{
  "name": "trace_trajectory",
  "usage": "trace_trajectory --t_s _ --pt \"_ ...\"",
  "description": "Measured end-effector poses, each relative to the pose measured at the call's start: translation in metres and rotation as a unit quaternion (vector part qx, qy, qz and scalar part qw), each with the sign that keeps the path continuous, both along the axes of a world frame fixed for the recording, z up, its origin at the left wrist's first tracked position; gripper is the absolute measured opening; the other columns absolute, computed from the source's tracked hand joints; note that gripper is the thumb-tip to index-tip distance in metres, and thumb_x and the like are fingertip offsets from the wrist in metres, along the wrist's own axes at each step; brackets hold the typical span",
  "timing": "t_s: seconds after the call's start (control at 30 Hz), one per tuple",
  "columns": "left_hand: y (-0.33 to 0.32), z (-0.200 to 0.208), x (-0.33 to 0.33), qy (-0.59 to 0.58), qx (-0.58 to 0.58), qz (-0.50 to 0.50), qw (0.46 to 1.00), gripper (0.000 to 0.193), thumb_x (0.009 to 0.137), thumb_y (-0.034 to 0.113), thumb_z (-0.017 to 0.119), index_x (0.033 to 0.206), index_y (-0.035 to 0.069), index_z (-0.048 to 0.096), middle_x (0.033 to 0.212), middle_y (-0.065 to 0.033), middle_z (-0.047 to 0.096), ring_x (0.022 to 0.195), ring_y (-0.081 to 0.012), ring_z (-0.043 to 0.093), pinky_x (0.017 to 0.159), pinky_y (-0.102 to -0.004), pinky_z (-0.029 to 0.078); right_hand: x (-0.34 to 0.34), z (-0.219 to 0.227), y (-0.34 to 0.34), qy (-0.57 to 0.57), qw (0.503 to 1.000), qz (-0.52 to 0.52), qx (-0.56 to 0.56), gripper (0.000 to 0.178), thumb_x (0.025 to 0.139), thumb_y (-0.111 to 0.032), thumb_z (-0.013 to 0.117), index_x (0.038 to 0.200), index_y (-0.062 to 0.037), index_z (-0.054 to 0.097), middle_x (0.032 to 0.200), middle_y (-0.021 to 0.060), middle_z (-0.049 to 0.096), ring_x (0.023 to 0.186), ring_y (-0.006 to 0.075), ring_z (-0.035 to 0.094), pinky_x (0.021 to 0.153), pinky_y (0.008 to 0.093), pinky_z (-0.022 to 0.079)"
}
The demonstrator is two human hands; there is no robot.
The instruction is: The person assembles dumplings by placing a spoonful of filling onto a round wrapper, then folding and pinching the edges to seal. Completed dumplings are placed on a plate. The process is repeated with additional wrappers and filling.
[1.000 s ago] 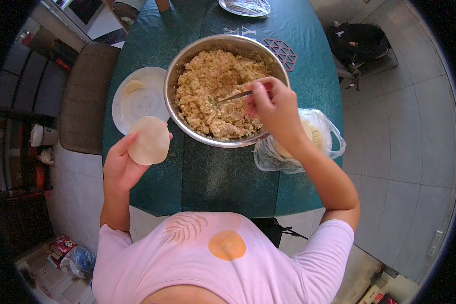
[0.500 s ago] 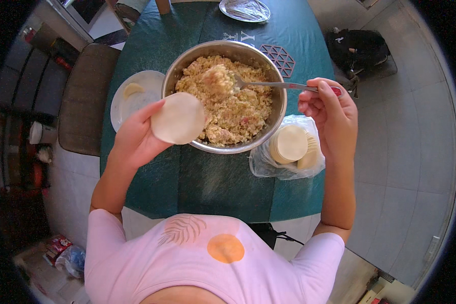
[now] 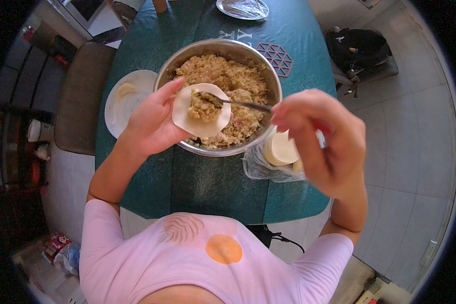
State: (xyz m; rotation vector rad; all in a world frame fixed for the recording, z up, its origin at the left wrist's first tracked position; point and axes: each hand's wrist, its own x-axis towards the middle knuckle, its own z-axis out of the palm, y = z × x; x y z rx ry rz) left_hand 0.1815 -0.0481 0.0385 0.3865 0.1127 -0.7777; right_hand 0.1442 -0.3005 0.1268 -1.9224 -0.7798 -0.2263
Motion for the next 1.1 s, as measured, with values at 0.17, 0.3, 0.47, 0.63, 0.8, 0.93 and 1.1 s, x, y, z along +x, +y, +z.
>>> trace_trajectory --t_s 0.17,0.3,0.47,0.63,0.8,0.93,1.1 --pt "-0.002 0.002 0.000 -0.008 0.047 0.030 0.998 0.046 0.103 0.031 0.024 0.138 0.002 0.028 0.135 -0.0177 0.044 0.125 -0.0314 0.045 0.105 -0.0507 0.037 -0.013 0.003 0.014 -0.162 0.973 0.040 -0.156 0.015 0.083 -0.005 0.061 0.097 -0.0043 0.063 0.080 0.0113 0.063 0.072 0.0234 0.061 0.061 0.0303 0.049" --pt "0.007 -0.011 0.004 -0.007 -0.080 0.002 0.997 0.047 0.103 0.032 0.023 0.138 0.001 0.028 0.135 -0.0185 0.043 0.125 -0.0315 0.045 0.106 -0.0504 0.037 -0.017 0.000 0.014 -0.207 0.963 0.035 -0.170 0.024 0.073 -0.006 0.069 0.096 -0.0035 0.062 0.080 0.0109 0.063 0.070 0.0253 0.062 0.059 0.0322 0.051" --pt "0.002 -0.002 0.003 0.000 0.008 0.014 1.000 0.048 0.103 0.032 0.022 0.139 0.001 0.027 0.135 -0.0187 0.043 0.126 -0.0317 0.044 0.106 -0.0497 0.037 -0.026 0.002 0.009 -0.220 0.967 -0.016 -0.127 0.027 0.070 -0.004 0.071 0.096 -0.0041 0.063 0.079 0.0104 0.063 0.067 0.0245 0.062 0.056 0.0316 0.051" --pt "0.003 -0.005 0.001 -0.020 0.024 0.021 0.999 0.049 0.103 0.034 0.020 0.139 0.001 0.026 0.136 -0.0191 0.043 0.127 -0.0323 0.044 0.106 -0.0499 0.037 -0.031 0.000 0.002 -0.190 0.978 -0.009 -0.091 0.020 0.076 -0.006 0.069 0.095 -0.0056 0.064 0.078 0.0094 0.063 0.067 0.0234 0.062 0.056 0.0299 0.050" --pt "0.003 -0.003 -0.004 -0.026 0.032 0.008 0.999 0.051 0.103 0.036 0.020 0.140 0.002 0.024 0.137 -0.0186 0.041 0.128 -0.0321 0.042 0.106 -0.0501 0.037 -0.027 -0.011 0.005 -0.176 0.980 0.000 -0.096 0.019 0.075 -0.006 0.068 0.094 -0.0050 0.065 0.079 0.0099 0.064 0.068 0.0243 0.063 0.056 0.0305 0.050" --pt "0.002 -0.008 -0.003 -0.036 0.003 -0.007 0.999 0.053 0.102 0.038 0.019 0.141 0.003 0.024 0.138 -0.0172 0.041 0.128 -0.0312 0.042 0.107 -0.0501 0.035 -0.034 -0.007 -0.001 -0.180 0.981 -0.013 -0.075 0.022 0.073 -0.005 0.069 0.094 -0.0045 0.065 0.081 0.0113 0.065 0.069 0.0257 0.064 0.057 0.0312 0.051" --pt "0.002 -0.007 -0.009 -0.031 -0.024 -0.007 0.999 0.055 0.102 0.041 0.017 0.142 0.004 0.024 0.138 -0.0171 0.042 0.129 -0.0305 0.042 0.109 -0.0485 0.032 -0.026 -0.008 0.006 -0.169 0.982 0.023 -0.082 0.024 0.070 -0.003 0.070 0.093 -0.0044 0.065 0.082 0.0106 0.065 0.070 0.0254 0.064 0.058 0.0305 0.052"
